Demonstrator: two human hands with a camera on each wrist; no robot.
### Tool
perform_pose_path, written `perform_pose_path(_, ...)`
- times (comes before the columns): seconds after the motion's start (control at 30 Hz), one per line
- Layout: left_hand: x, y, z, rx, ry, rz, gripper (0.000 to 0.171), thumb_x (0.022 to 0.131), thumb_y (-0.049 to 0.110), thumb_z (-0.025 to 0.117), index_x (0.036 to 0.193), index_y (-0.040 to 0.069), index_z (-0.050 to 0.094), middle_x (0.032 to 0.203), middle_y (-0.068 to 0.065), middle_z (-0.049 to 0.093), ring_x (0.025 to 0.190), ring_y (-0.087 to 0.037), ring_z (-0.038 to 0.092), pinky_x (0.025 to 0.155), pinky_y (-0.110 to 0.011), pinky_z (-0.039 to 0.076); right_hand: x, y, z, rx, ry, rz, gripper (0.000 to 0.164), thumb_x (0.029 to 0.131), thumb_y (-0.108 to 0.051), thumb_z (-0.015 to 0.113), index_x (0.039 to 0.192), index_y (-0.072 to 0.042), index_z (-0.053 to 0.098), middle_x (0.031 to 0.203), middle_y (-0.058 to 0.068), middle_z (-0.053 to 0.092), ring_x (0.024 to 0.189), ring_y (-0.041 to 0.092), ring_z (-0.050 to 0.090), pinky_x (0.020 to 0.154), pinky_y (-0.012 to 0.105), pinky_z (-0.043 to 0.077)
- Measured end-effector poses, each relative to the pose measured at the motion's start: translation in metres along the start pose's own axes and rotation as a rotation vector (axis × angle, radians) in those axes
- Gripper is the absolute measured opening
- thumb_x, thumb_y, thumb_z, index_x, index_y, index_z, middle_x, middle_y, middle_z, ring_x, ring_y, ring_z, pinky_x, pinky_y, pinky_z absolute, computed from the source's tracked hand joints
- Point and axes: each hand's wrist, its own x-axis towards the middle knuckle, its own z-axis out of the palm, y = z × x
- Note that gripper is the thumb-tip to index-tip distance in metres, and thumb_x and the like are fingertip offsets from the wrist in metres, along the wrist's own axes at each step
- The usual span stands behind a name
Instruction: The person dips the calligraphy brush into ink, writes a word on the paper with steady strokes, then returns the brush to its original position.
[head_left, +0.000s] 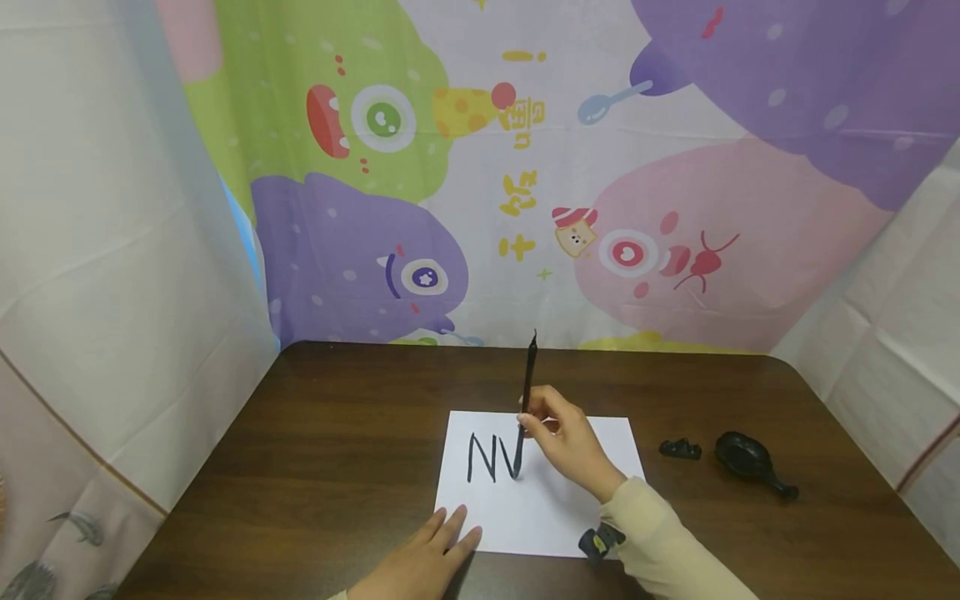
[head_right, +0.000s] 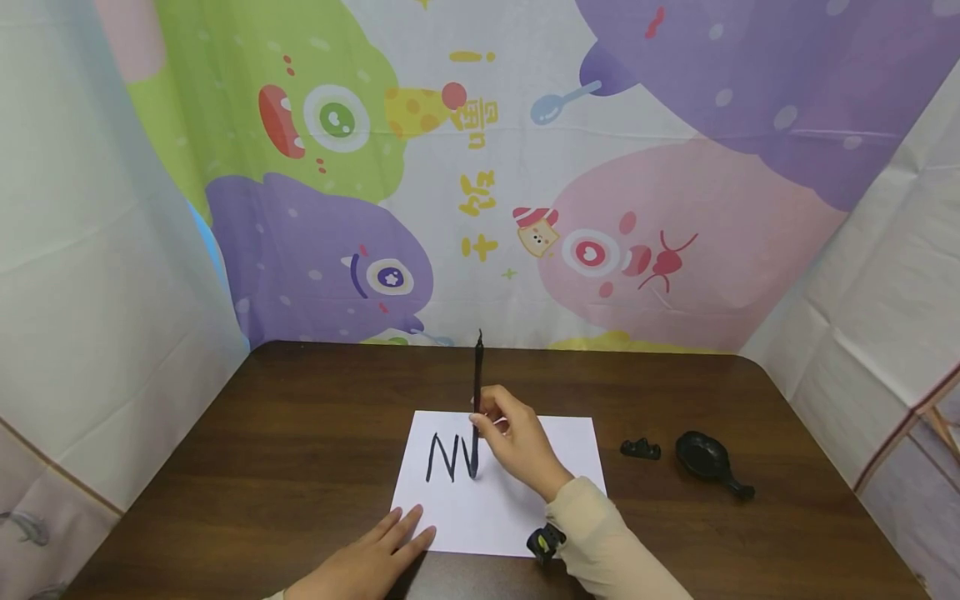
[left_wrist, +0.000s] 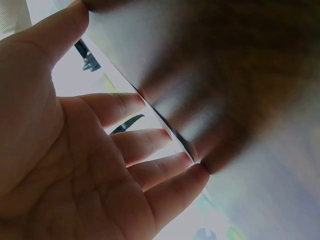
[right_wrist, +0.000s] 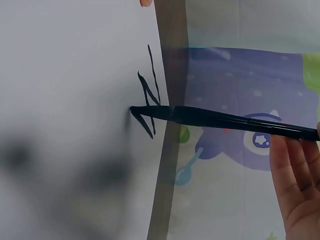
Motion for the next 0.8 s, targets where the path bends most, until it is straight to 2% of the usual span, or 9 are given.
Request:
perform_pose_path(0.23,0.000,0.000,0.001,0.018,0.012,0.015,0.091,0.076,0.073,0.062,0.149,0.023,0.042,0.158,-0.012,0.034,0.140,-0.043,0.038,0.100,-0.060,0.046,0.003,0.004,0.000,0.003,0.010,0.010,0.014,0.091,0.004,0.062,0.105,0.003,0.058,0.088,0.020,0.065,0.083,0.035,0.069,0.072,0.024,0.059)
perform_pose_path(0.6,0.000,-0.001,-0.001,0.004,-0.012,0.003,0.090,0.076,0.073,0.063,0.150,0.025,0.041,0.159,-0.010,0.033,0.142,-0.042,0.036,0.100,-0.060,0.046,0.004,0.004,-0.002,-0.017,0.026,-0.030,0.014,0.091,0.004,0.063,0.104,0.003,0.059,0.085,0.019,0.065,0.082,0.036,0.070,0.070,0.027,0.059)
perform_pose_path(0.8,0.000,-0.001,-0.001,0.004,-0.011,0.008,0.091,0.076,0.072,0.063,0.150,0.024,0.041,0.159,-0.012,0.032,0.142,-0.043,0.036,0.101,-0.060,0.046,0.008,0.030,0.003,-0.042,0.045,-0.043,0.016,0.091,0.003,0.064,0.106,0.003,0.059,0.085,0.018,0.066,0.079,0.034,0.071,0.071,0.029,0.059)
